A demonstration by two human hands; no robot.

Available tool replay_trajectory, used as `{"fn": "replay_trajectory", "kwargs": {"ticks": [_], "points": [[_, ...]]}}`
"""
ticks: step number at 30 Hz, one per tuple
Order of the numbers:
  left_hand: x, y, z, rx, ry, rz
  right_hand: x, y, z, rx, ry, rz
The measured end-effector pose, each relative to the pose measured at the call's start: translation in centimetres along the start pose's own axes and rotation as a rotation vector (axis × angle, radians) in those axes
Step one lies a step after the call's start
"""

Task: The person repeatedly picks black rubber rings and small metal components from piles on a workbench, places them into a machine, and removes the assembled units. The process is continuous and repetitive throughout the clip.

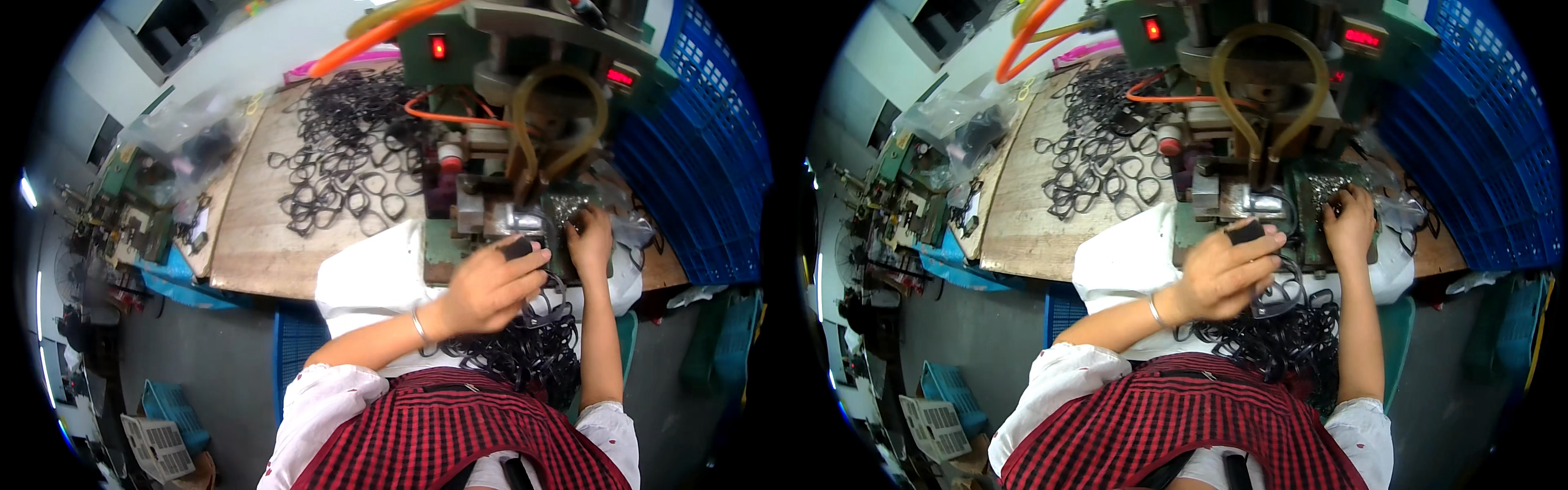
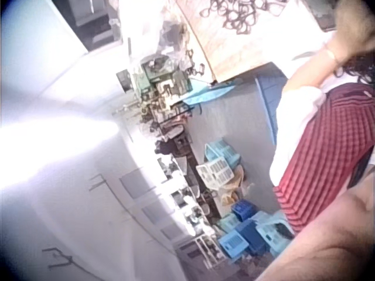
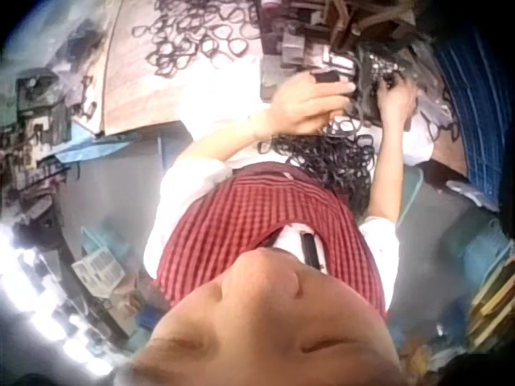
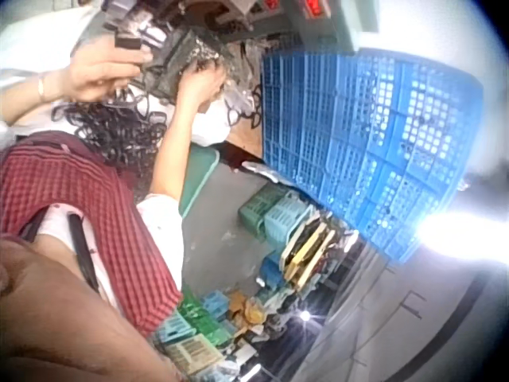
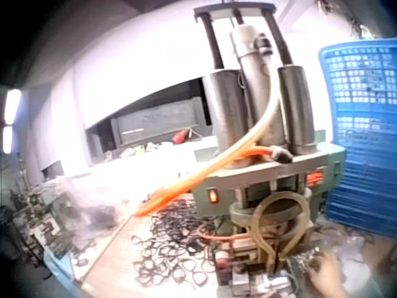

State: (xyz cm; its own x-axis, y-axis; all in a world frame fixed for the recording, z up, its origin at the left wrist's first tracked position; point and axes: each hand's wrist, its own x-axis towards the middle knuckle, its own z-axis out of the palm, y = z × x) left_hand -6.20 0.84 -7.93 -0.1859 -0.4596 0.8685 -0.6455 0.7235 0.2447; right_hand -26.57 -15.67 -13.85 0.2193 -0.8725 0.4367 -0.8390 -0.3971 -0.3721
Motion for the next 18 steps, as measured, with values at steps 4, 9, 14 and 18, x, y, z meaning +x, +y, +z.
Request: {"fn": "replay_trajectory", "kwargs": {"ticks": [4,9,14,18], "points": [[-6.0,5.4,-2.0,-0.298,-0.128,-0.298,-0.8,0.3,0.1,0.16,0.134,-0.017],[-4.2,3.1,-12.7,0.586,-0.143,-0.3,-0.9,0.5,-0.4,0.408,0.21,0.087],[-4.0,-9.0,-14.1,0.772,-0.243,-0.474,0.4,-2.0,-1.0,0.707,0.162,0.206],[-12.9,-16.7,-12.8,0.806,-0.404,-0.587,-1.0,-1.5,-2.2,0.683,0.114,0.209]]}}
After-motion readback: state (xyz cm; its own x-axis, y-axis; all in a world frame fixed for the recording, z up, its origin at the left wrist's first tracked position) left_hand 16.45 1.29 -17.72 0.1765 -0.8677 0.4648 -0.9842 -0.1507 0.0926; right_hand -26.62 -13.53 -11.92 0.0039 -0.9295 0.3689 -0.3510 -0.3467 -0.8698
